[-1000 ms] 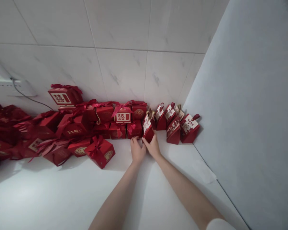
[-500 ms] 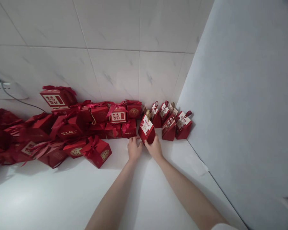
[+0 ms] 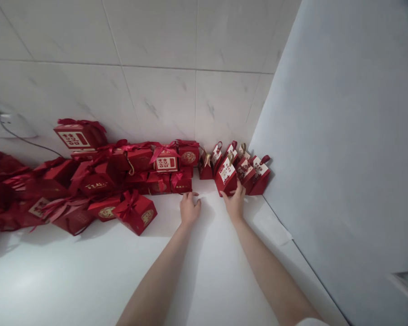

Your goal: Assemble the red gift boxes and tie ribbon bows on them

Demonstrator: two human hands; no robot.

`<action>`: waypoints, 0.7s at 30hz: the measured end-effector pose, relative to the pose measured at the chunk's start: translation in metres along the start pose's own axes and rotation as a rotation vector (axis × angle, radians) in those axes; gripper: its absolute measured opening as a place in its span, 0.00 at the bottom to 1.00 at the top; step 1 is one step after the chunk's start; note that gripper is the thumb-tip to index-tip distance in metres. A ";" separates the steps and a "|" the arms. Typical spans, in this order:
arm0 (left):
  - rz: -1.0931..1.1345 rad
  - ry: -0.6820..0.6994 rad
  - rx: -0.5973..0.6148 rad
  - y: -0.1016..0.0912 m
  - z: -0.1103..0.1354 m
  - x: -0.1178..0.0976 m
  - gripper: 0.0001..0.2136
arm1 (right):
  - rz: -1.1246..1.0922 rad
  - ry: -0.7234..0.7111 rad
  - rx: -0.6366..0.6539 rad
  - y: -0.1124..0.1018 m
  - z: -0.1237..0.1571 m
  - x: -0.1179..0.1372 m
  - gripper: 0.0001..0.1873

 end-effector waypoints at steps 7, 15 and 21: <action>0.107 0.016 -0.039 -0.007 0.005 -0.014 0.08 | 0.029 -0.090 -0.107 -0.011 0.005 0.008 0.40; 0.140 0.166 -0.223 -0.131 -0.040 -0.050 0.06 | -0.136 -0.352 0.068 -0.024 0.027 0.029 0.27; -0.135 0.096 -0.726 -0.254 -0.050 0.010 0.09 | -0.225 -0.475 0.287 -0.019 0.044 0.044 0.23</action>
Point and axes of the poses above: each hand's wrist, its own z-axis away from the middle knuckle, its own y-axis out of the palm, x = y × z, the point moved 1 cm from there along -z, towards the middle knuckle, and after that the axes turned 12 degrees about -x, right-handed, at the moved point
